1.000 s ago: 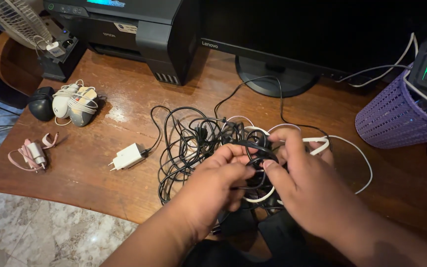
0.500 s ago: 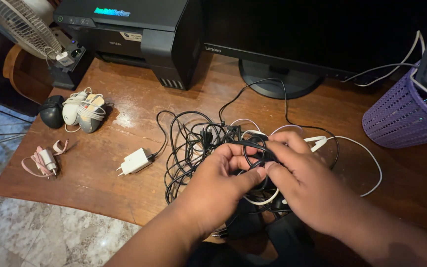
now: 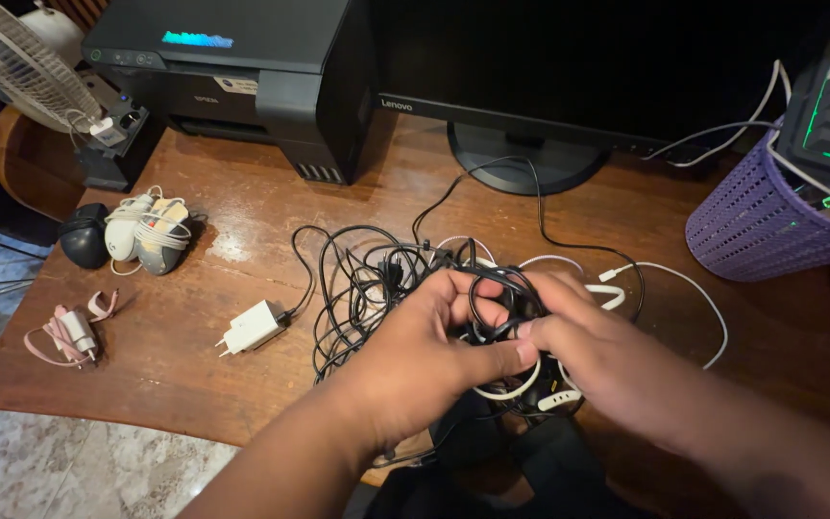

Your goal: Untangling a large pile of electronic cables and power adapters on a desk.

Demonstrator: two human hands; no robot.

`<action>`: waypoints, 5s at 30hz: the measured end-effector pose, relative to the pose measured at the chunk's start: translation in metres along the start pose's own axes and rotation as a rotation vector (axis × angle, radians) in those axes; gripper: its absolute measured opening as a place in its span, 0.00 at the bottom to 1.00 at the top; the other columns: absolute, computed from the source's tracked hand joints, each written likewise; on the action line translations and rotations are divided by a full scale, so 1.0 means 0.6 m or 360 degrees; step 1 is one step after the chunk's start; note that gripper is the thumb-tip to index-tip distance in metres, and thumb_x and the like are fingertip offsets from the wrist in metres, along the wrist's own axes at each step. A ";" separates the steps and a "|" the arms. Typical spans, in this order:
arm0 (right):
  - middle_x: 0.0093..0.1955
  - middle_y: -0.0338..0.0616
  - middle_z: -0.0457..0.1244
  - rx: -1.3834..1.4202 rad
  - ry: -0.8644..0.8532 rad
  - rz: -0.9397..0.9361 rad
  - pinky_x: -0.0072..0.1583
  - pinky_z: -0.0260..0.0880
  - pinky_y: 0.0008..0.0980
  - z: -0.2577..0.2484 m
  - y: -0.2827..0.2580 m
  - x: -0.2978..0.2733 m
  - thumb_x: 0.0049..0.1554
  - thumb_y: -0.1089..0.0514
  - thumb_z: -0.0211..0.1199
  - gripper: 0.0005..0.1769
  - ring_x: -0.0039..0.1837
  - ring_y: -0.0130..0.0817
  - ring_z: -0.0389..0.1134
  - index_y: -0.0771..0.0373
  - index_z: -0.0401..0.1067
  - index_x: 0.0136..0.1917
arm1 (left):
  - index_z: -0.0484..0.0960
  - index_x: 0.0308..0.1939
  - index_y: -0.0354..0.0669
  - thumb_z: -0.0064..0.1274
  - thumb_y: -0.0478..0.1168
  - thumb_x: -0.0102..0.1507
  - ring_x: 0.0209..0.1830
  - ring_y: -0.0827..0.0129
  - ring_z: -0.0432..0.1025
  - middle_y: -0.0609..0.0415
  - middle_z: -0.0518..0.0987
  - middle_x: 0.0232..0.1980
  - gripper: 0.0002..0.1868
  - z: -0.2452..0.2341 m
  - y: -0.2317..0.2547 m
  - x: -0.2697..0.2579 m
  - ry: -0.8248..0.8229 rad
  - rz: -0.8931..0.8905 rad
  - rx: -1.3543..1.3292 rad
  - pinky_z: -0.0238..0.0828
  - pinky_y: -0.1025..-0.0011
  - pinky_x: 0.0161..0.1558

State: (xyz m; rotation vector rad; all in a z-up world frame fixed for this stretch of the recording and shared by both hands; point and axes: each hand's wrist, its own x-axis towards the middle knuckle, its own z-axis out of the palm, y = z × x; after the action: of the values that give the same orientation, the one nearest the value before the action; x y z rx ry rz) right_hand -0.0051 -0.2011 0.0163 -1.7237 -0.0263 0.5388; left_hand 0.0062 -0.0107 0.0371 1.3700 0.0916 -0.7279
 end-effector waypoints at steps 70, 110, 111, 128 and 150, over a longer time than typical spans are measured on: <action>0.91 0.53 0.19 -0.1909 0.0485 0.1753 0.63 0.74 0.45 0.106 -0.090 0.091 0.61 0.36 0.54 0.61 0.66 0.51 0.69 0.64 0.22 0.88 | 0.78 0.52 0.48 0.35 0.49 0.58 0.41 0.47 0.74 0.45 0.81 0.47 0.24 -0.497 -0.029 0.037 0.0587 -0.0790 -0.0742 0.66 0.60 0.40; 0.52 0.37 0.67 0.0036 0.0442 0.0037 0.48 0.75 0.31 0.181 -0.106 0.092 0.57 0.56 0.64 0.33 0.49 0.25 0.71 0.59 0.59 0.73 | 0.75 0.55 0.44 0.56 0.48 0.61 0.43 0.71 0.77 0.55 0.80 0.44 0.21 -0.235 0.090 0.055 -0.0457 -0.0101 -0.0033 0.77 0.73 0.44; 0.49 0.42 0.70 0.0172 0.0354 0.0098 0.46 0.77 0.33 0.174 -0.078 0.088 0.63 0.56 0.61 0.26 0.46 0.28 0.71 0.60 0.63 0.73 | 0.75 0.54 0.43 0.56 0.51 0.62 0.41 0.72 0.77 0.55 0.80 0.44 0.22 -0.231 0.087 0.054 -0.0485 -0.0059 0.0127 0.77 0.73 0.42; 0.44 0.40 0.63 0.0450 0.0186 -0.0009 0.42 0.65 0.27 0.106 -0.075 0.011 0.65 0.53 0.56 0.26 0.40 0.24 0.63 0.58 0.58 0.74 | 0.76 0.57 0.36 0.46 0.44 0.70 0.53 0.62 0.73 0.47 0.76 0.54 0.17 -0.152 0.077 0.033 -0.0007 0.1167 0.0971 0.69 0.69 0.55; 0.62 0.57 0.61 0.1152 0.0277 -0.0482 0.50 0.71 0.36 0.070 -0.103 0.047 0.68 0.62 0.55 0.26 0.55 0.39 0.67 0.66 0.49 0.74 | 0.84 0.60 0.40 0.49 0.40 0.66 0.26 0.80 0.69 0.61 0.81 0.32 0.20 -0.121 0.073 0.065 -0.0289 -0.0052 -0.0155 0.69 0.81 0.32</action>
State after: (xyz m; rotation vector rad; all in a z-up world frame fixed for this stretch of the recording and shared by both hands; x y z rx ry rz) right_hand 0.0213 -0.1393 0.0594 -1.0243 0.0295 0.1358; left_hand 0.0847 0.0399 0.0397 1.2072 0.0057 -0.8613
